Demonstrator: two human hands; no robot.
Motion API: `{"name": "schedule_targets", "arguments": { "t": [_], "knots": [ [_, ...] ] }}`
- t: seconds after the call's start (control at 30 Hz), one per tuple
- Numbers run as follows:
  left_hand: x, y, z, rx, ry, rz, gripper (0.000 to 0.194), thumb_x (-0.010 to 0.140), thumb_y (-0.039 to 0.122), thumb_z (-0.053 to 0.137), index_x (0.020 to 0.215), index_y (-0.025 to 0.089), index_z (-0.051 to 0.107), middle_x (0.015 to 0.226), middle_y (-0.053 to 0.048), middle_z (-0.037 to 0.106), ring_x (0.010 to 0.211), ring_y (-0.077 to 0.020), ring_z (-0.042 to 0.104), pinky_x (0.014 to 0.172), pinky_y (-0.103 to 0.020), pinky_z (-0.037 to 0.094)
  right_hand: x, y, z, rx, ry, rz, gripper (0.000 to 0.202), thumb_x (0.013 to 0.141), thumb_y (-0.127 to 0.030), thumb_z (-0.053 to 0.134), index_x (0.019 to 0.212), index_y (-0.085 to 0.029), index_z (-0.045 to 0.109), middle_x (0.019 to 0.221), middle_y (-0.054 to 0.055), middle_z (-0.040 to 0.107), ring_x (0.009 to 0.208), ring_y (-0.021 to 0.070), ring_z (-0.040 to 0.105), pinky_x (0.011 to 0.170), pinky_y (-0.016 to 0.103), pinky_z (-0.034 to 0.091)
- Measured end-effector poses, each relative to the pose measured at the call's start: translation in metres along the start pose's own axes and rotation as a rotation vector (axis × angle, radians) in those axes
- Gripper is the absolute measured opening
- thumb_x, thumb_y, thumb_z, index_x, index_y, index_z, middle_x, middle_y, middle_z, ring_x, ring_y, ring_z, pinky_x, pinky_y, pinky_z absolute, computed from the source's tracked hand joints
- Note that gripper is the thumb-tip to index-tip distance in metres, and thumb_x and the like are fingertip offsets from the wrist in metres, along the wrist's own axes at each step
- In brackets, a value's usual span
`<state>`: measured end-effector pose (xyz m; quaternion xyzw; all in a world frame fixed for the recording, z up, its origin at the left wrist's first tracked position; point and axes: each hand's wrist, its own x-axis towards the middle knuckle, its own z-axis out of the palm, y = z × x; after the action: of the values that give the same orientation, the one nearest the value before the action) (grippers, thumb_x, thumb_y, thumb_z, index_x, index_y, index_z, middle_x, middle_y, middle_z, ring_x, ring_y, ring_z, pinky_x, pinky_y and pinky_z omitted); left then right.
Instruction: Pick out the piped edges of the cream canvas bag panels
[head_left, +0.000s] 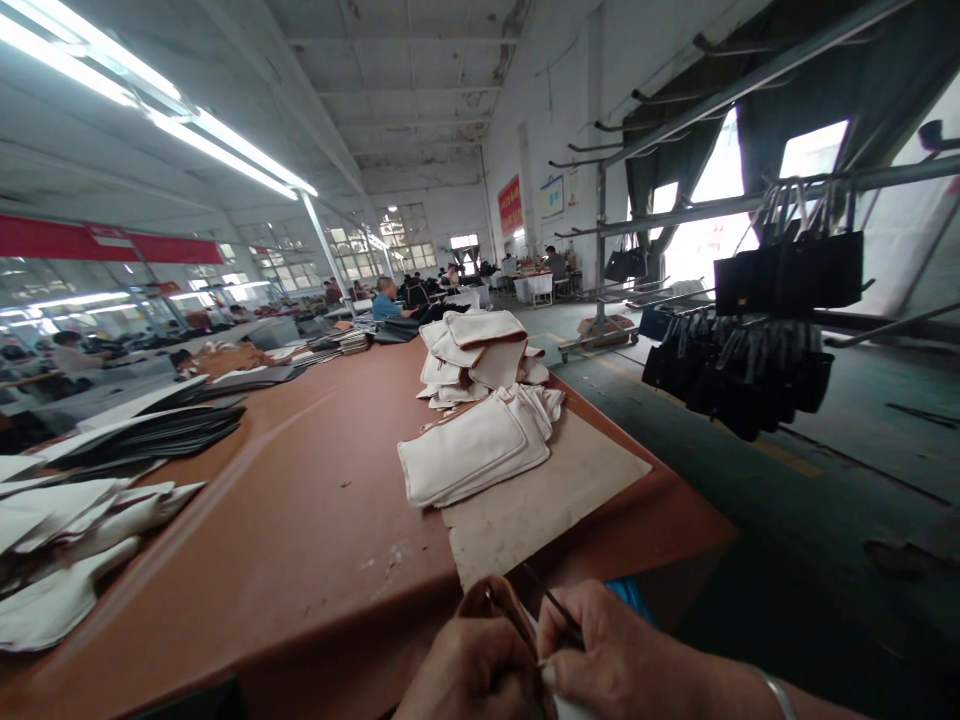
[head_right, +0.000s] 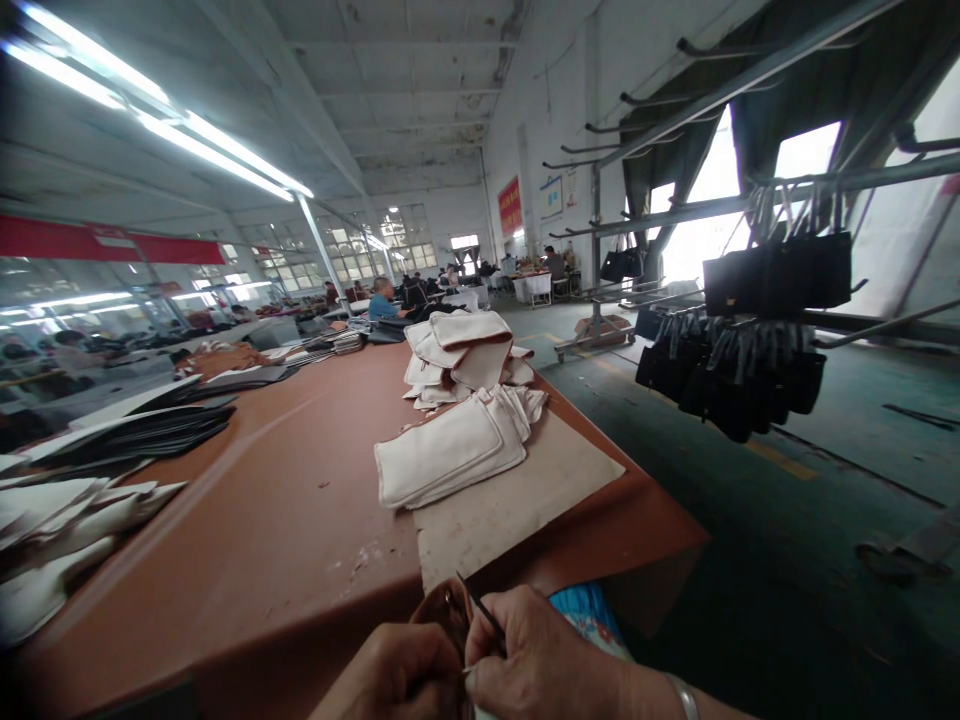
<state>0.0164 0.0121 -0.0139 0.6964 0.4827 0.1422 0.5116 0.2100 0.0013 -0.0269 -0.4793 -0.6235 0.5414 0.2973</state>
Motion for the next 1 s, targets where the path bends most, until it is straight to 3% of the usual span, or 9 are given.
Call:
{"name": "schedule_targets", "arguments": {
  "t": [0.07, 0.17, 0.33, 0.47, 0.6, 0.73, 0.8, 0.93, 1.0],
  "knots": [
    [0.001, -0.003, 0.003, 0.065, 0.061, 0.053, 0.016, 0.072, 0.023, 0.059, 0.058, 0.017, 0.055, 0.063, 0.001, 0.047, 0.064, -0.0130, 0.039, 0.053, -0.024, 0.025, 0.002, 0.003, 0.003, -0.062, 0.032, -0.019, 0.008, 0.061, -0.013, 0.057, 0.067, -0.016, 0.059, 0.061, -0.004, 0.052, 0.060, 0.0108, 0.046, 0.050, 0.020, 0.030],
    [0.005, -0.011, 0.004, 0.040, 0.060, 0.040, 0.015, 0.069, 0.024, 0.062, 0.057, 0.018, 0.055, 0.063, 0.001, 0.049, 0.063, -0.0130, 0.040, 0.053, -0.024, 0.026, 0.004, 0.010, 0.007, -0.074, 0.030, -0.117, 0.004, 0.064, -0.013, 0.057, 0.065, -0.017, 0.057, 0.058, -0.004, 0.051, 0.054, 0.0100, 0.046, 0.046, 0.020, 0.028],
    [0.005, -0.017, -0.001, -0.138, -0.077, -0.148, 0.024, 0.066, 0.039, 0.069, 0.062, 0.017, 0.059, 0.055, 0.004, 0.044, 0.054, -0.0114, 0.035, 0.050, -0.026, 0.021, 0.000, 0.019, 0.004, -0.159, -0.010, -0.586, 0.020, 0.083, -0.021, 0.057, 0.063, -0.018, 0.059, 0.069, 0.001, 0.060, 0.064, 0.0133, 0.059, 0.058, 0.021, 0.041],
    [0.004, -0.018, -0.004, -0.374, -0.130, -0.061, 0.055, 0.079, 0.068, 0.058, 0.061, 0.016, 0.056, 0.055, 0.004, 0.036, 0.050, -0.0092, 0.027, 0.049, -0.027, 0.018, -0.003, 0.031, -0.002, -0.456, 0.047, -0.847, 0.034, 0.099, -0.033, 0.045, 0.074, -0.019, 0.065, 0.068, 0.004, 0.064, 0.062, 0.0146, 0.059, 0.060, 0.024, 0.042],
    [0.006, -0.014, -0.007, -0.228, -0.239, -0.039, 0.066, 0.067, 0.081, 0.066, 0.057, 0.019, 0.047, 0.052, 0.006, 0.033, 0.048, -0.0072, 0.022, 0.047, -0.027, 0.013, -0.005, 0.036, -0.004, -0.792, 0.100, -1.048, 0.045, 0.106, -0.029, 0.030, 0.083, -0.018, 0.066, 0.066, 0.003, 0.063, 0.060, 0.0152, 0.054, 0.059, 0.028, 0.039],
    [0.000, -0.004, -0.007, -0.102, -0.186, 0.031, 0.067, 0.070, 0.082, 0.061, 0.061, 0.018, 0.047, 0.058, 0.005, 0.034, 0.054, -0.0082, 0.025, 0.049, -0.026, 0.016, -0.004, 0.037, 0.000, -0.849, 0.189, -1.262, 0.036, 0.105, -0.021, 0.033, 0.089, -0.013, 0.065, 0.065, 0.003, 0.061, 0.057, 0.0158, 0.052, 0.052, 0.029, 0.035],
    [-0.005, -0.001, -0.007, -0.051, -0.160, 0.051, 0.065, 0.074, 0.080, 0.058, 0.066, 0.017, 0.050, 0.063, 0.003, 0.037, 0.058, -0.0098, 0.029, 0.050, -0.025, 0.019, -0.005, 0.037, 0.002, -0.668, 0.140, -1.176, 0.034, 0.106, -0.028, 0.035, 0.091, -0.016, 0.063, 0.068, 0.002, 0.061, 0.059, 0.0146, 0.054, 0.054, 0.026, 0.038],
    [-0.009, -0.005, -0.010, 0.125, -0.085, 0.208, 0.054, 0.085, 0.067, 0.050, 0.068, 0.016, 0.052, 0.068, -0.002, 0.048, 0.061, -0.0128, 0.040, 0.052, -0.025, 0.027, -0.010, 0.022, -0.004, -0.078, 0.040, -0.644, 0.035, 0.103, -0.048, 0.040, 0.102, -0.017, 0.057, 0.076, 0.001, 0.060, 0.064, 0.0131, 0.055, 0.059, 0.022, 0.044],
    [-0.006, -0.011, -0.013, 0.199, -0.036, 0.328, 0.046, 0.087, 0.058, 0.049, 0.066, 0.017, 0.051, 0.067, -0.002, 0.052, 0.060, -0.0129, 0.044, 0.053, -0.024, 0.030, -0.010, 0.007, -0.010, 0.007, -0.072, -0.437, 0.036, 0.101, -0.048, 0.043, 0.094, -0.016, 0.058, 0.074, 0.000, 0.056, 0.065, 0.0135, 0.052, 0.062, 0.023, 0.044]
  ]
}}
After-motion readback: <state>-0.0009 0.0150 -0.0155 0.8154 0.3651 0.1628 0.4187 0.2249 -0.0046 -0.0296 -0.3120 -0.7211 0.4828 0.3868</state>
